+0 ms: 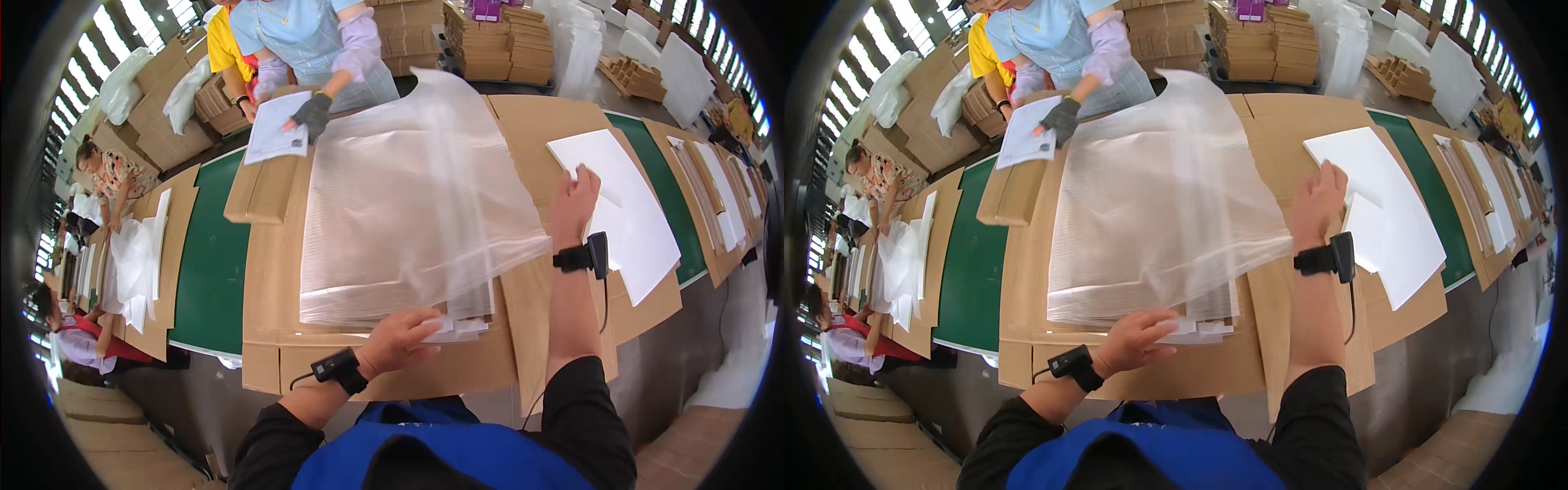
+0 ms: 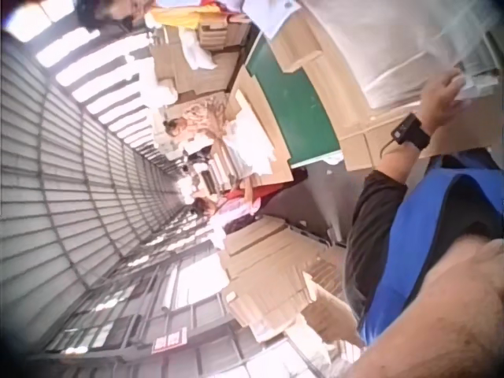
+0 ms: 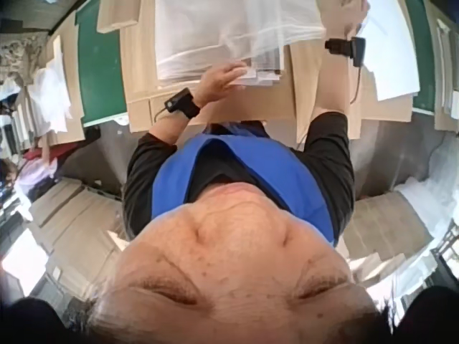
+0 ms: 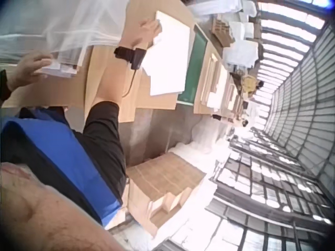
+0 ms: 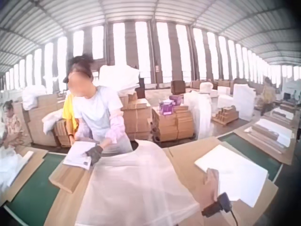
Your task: Packing wooden boards with foam padding and plastic wrap into a box.
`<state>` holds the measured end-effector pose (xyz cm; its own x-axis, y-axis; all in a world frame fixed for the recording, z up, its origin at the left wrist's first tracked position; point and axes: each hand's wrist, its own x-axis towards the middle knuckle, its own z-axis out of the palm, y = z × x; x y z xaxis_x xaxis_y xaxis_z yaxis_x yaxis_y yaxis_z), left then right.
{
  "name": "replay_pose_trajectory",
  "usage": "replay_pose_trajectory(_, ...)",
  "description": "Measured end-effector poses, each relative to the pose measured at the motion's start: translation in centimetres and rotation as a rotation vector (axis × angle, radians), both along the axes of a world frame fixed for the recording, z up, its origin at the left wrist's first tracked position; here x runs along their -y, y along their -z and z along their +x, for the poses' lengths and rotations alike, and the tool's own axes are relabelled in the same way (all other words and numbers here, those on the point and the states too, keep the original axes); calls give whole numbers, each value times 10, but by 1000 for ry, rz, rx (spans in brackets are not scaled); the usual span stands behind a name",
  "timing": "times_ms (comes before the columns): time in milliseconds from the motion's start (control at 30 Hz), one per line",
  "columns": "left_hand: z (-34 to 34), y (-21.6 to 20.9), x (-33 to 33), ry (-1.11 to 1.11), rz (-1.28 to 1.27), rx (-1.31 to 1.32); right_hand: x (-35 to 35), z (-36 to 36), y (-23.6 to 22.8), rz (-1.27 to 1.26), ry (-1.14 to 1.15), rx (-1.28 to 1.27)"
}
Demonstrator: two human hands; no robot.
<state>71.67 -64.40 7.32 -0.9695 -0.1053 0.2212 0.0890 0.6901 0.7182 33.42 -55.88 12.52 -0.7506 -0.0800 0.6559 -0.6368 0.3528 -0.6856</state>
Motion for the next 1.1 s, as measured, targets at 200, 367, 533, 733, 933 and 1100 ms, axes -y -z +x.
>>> replay_pose_trajectory(200, -30, -28, 6, -430, -414, -18, -8, 108, -5, 782, -987, -426)
replay_pose_trajectory(367, -16, -11, 7, 46, -184, -42, -46, 84, 50, 749, -1066, -172)
replay_pose_trajectory(533, -20, -37, 35, -415, -278, -133, -122, 79, 53, 1199, -995, 341)
replay_pose_trajectory(733, -28, -38, -56, 156, 435, 188, -281, 54, 151, 820, -19, 205)
replay_pose_trajectory(933, -67, 52, -147, 304, 1177, 1277, -377, 63, 159, 996, 338, 323)
replay_pose_trajectory(1100, -95, 81, -180, 147, 1483, 1337, -399, 36, 166, 1038, 230, 440)
